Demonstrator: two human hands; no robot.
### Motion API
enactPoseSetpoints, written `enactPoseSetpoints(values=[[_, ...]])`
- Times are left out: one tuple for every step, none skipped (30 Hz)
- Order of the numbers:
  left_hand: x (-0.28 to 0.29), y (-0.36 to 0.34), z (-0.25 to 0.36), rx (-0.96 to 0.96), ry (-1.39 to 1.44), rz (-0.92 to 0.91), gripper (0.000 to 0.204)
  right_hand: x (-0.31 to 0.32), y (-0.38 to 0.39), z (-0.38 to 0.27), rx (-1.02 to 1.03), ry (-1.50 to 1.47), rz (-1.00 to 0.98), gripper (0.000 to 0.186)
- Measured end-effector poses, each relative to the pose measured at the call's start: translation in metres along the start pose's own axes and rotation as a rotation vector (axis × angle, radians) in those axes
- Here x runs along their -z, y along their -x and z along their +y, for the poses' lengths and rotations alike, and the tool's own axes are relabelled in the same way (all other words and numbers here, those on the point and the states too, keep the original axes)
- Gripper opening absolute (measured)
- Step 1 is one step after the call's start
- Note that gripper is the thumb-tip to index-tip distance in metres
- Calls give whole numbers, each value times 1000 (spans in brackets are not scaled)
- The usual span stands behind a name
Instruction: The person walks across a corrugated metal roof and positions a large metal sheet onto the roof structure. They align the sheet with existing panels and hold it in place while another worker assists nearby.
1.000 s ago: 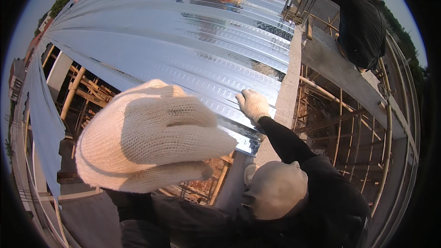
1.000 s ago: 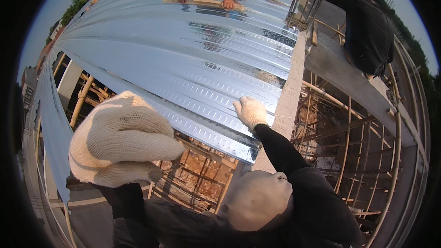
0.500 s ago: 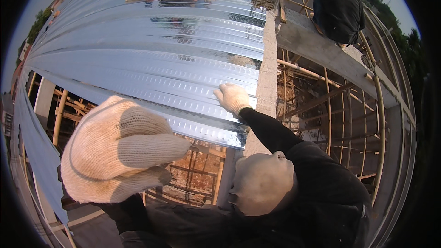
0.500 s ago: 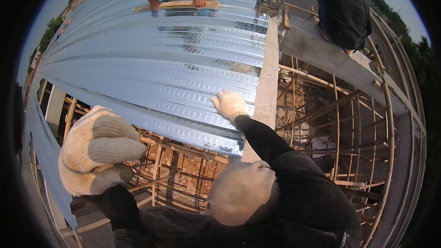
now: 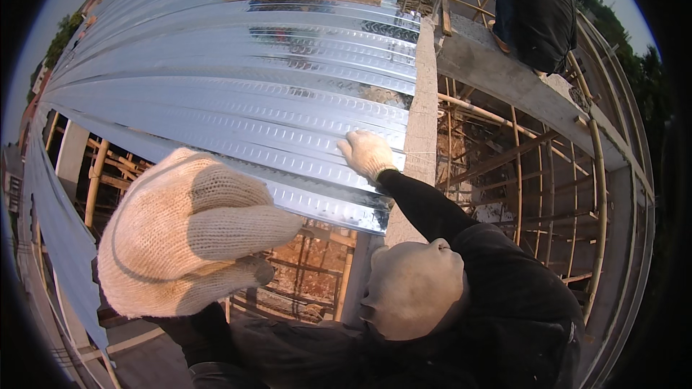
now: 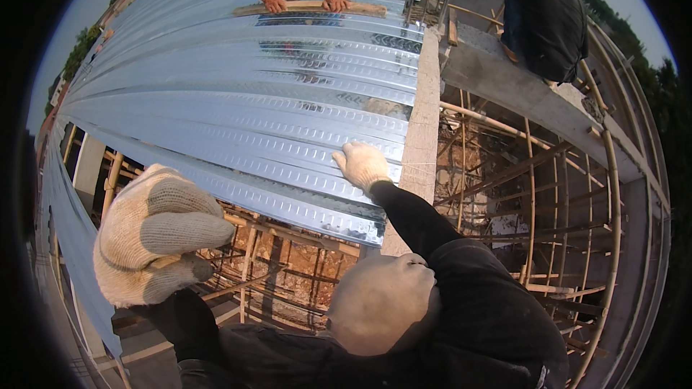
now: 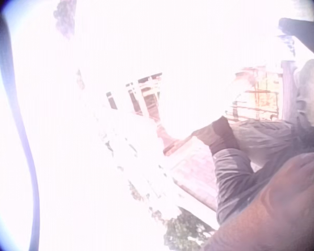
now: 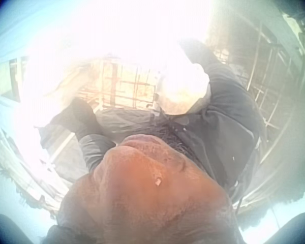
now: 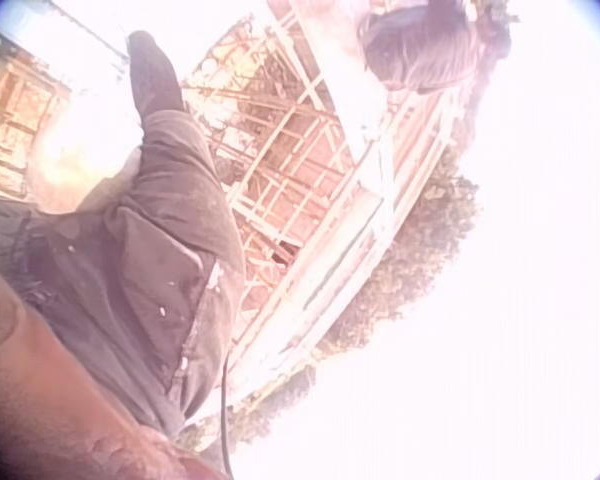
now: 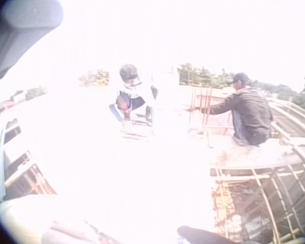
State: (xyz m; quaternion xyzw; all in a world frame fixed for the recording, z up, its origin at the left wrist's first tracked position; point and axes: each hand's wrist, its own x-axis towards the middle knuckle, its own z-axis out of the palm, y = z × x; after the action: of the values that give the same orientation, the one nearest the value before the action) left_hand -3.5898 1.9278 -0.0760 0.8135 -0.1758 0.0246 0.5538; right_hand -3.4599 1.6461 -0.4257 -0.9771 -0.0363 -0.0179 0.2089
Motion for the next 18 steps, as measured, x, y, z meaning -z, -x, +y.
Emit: enactPoseSetpoints(values=[[2,3,0,9,-34,17,54,0,-2,-6,11,-5,3,49],[4,7,-2,-3,-68,27,54,0,-3,-12,22,-11,6,49],[8,10,-3,-9,-99,30,54,-1,-5,-18,35,-18,9,49],[4,6,-9,-23,-107,11,54,-1,-3,-12,22,-9,11,49],[5,4,-13,-33,-118,-8,54,-1,-2,-6,11,-1,13,49],[5,3,-15,-47,-124,-22,54,-1,0,0,0,6,14,49],[7,3,-16,-50,-137,-22,54,-1,0,-2,2,6,11,49],[8,3,-17,-53,-147,-30,53,0,0,-3,4,5,7,49],[9,3,-17,-58,-158,-36,53,0,0,-4,5,5,4,49],[9,3,-16,-64,-167,-41,53,0,0,-5,6,4,3,49],[9,2,-16,-68,-177,-44,53,0,-1,-4,8,4,2,49],[8,0,-16,-72,-188,-56,53,0,-1,-4,8,5,1,49],[8,0,-16,-73,-193,-55,53,0,-1,-2,11,5,5,49],[8,0,-15,-77,-200,-60,53,1,0,-2,13,4,9,49],[8,0,-15,-78,-206,-65,52,1,-1,-1,17,5,13,49],[10,0,-14,-79,-222,-65,52,1,-1,-3,16,-4,10,49],[12,1,-14,-78,-234,-65,52,1,-2,-4,17,-12,5,49],[13,2,-14,-77,-246,-66,52,2,-3,-6,20,-20,-1,49]])
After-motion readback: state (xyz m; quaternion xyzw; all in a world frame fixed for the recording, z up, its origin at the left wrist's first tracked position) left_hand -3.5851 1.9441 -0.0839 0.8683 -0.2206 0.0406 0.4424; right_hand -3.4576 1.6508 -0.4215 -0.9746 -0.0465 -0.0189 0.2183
